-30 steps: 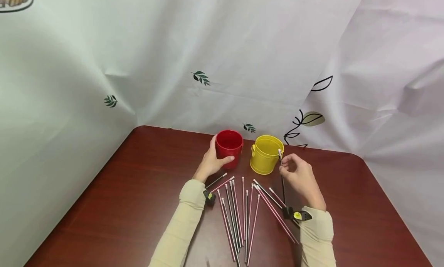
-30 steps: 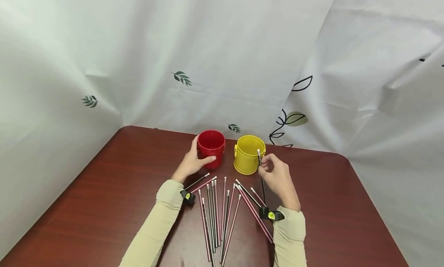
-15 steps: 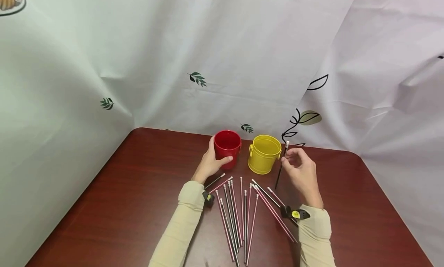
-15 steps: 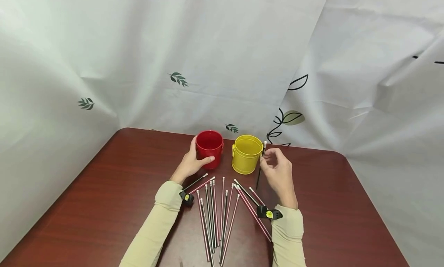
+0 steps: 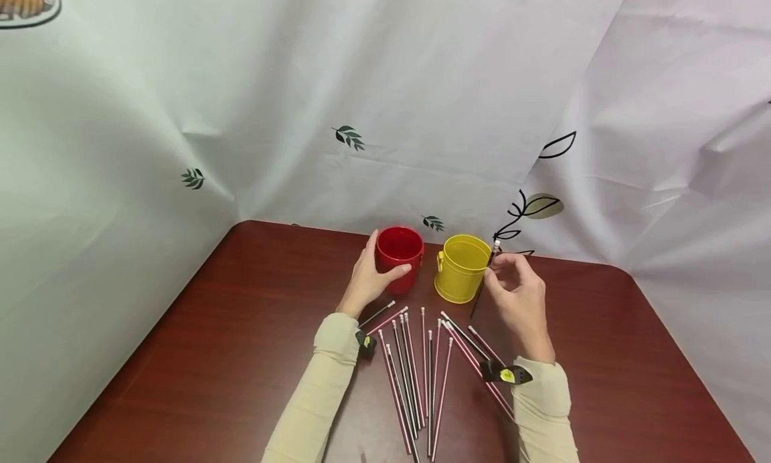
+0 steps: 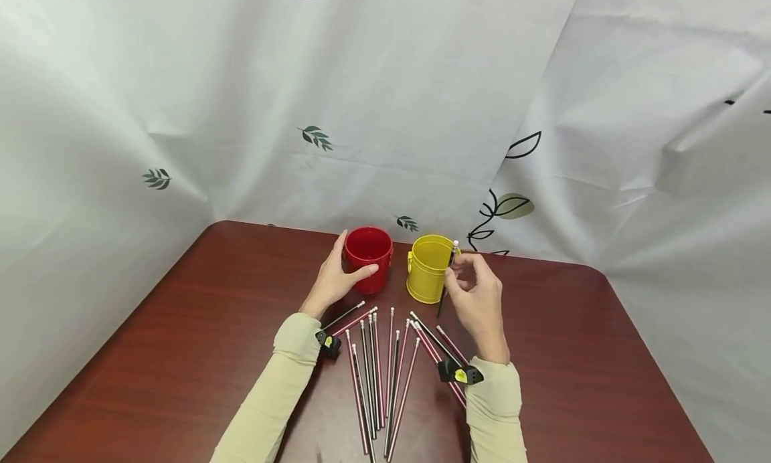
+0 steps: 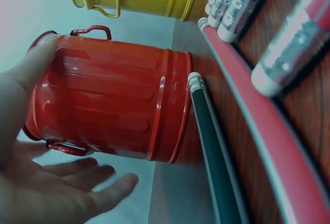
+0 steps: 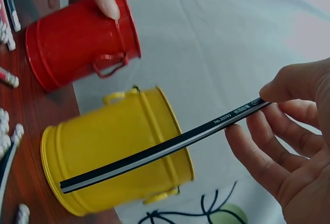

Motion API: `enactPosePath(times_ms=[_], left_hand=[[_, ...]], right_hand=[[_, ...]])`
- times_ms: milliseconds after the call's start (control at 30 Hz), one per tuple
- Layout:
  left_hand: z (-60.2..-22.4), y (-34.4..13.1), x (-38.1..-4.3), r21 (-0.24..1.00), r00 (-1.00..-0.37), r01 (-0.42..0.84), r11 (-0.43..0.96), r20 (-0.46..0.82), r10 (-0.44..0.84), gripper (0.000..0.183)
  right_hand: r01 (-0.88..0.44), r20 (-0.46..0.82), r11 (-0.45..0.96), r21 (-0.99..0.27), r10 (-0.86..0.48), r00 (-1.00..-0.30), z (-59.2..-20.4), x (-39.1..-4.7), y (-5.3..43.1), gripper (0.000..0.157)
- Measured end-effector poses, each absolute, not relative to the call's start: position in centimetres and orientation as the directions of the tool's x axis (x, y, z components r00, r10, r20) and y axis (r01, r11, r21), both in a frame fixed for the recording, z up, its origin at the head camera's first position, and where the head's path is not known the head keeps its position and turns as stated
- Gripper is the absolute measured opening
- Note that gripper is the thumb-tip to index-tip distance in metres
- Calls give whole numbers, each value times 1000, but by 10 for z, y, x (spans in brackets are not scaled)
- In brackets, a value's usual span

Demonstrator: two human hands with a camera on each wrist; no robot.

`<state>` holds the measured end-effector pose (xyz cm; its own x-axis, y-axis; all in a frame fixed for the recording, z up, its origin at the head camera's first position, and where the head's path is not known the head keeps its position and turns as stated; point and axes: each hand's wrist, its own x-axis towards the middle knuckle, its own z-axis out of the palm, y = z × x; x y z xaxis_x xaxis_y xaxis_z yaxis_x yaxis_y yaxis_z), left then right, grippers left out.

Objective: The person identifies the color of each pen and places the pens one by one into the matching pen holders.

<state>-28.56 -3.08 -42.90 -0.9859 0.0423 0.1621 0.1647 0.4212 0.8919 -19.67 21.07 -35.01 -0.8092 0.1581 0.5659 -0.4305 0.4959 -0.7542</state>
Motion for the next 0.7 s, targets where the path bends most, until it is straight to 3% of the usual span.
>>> enactPosePath(times_ms=[433, 700], left_hand=[[-429, -33, -284, 887, -982, 189, 420, 181, 59, 99], [-428, -31, -286, 879, -968, 249, 406, 232, 92, 89]], right_hand=[[-545, 630, 417, -727, 88, -772, -315, -214, 172, 17], [-606, 671, 373, -702, 63, -738, -291, -236, 147, 17]])
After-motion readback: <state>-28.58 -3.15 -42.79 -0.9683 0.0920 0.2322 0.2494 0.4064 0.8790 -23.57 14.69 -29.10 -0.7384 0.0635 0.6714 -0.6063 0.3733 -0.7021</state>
